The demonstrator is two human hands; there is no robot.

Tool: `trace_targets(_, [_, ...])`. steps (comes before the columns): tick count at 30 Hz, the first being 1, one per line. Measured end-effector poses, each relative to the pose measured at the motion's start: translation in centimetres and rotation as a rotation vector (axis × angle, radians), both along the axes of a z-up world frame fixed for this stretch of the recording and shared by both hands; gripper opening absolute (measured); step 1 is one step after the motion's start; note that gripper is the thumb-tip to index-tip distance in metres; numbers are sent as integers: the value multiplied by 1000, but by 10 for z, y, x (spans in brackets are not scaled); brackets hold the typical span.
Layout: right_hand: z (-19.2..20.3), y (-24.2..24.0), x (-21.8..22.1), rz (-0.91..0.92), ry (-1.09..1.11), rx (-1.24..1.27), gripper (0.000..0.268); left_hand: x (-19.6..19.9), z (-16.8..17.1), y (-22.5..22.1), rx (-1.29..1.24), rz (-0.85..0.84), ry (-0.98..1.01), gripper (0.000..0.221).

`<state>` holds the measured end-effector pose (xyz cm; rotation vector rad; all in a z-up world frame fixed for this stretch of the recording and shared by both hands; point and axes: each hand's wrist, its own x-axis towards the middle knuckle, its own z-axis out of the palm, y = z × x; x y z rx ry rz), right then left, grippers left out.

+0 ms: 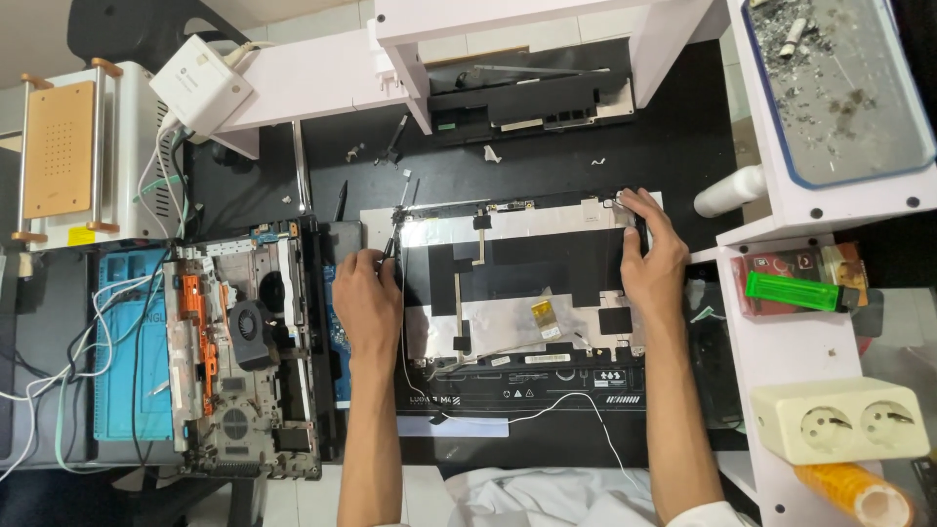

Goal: The recorder is assembling internal laptop components, connecting ribbon cables and securing adhesive tape inside the chassis.

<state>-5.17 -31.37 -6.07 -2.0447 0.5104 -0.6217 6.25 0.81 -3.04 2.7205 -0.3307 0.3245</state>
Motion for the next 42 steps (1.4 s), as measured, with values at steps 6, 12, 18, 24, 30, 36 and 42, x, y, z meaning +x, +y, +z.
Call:
trace_targets(6, [0,0,-1,-4,18,1,39,-6,7,2,-23,32,56,15])
trace_targets(12, [3,1,0,-3,18,5,39,-10,4,3,40,-46,22,14])
trace_targets(18, [1,-1,-1,-9,5,8,39,-5,2,0,-6,50,18,17])
trace_targets(24, [4,0,0,-8,16,14,39,-1,1,0,66,84,47,18])
trace_targets(30, [4,0,1,0,15,29,41,1,3,-2,84,113,2,17])
trace_targets(36, [4,0,1,-6,30,14,41,-9,13,-4,29,48,115,16])
trace_targets(42, [0,0,0,8,11,15,41,-13,10,-6,67,60,177,15])
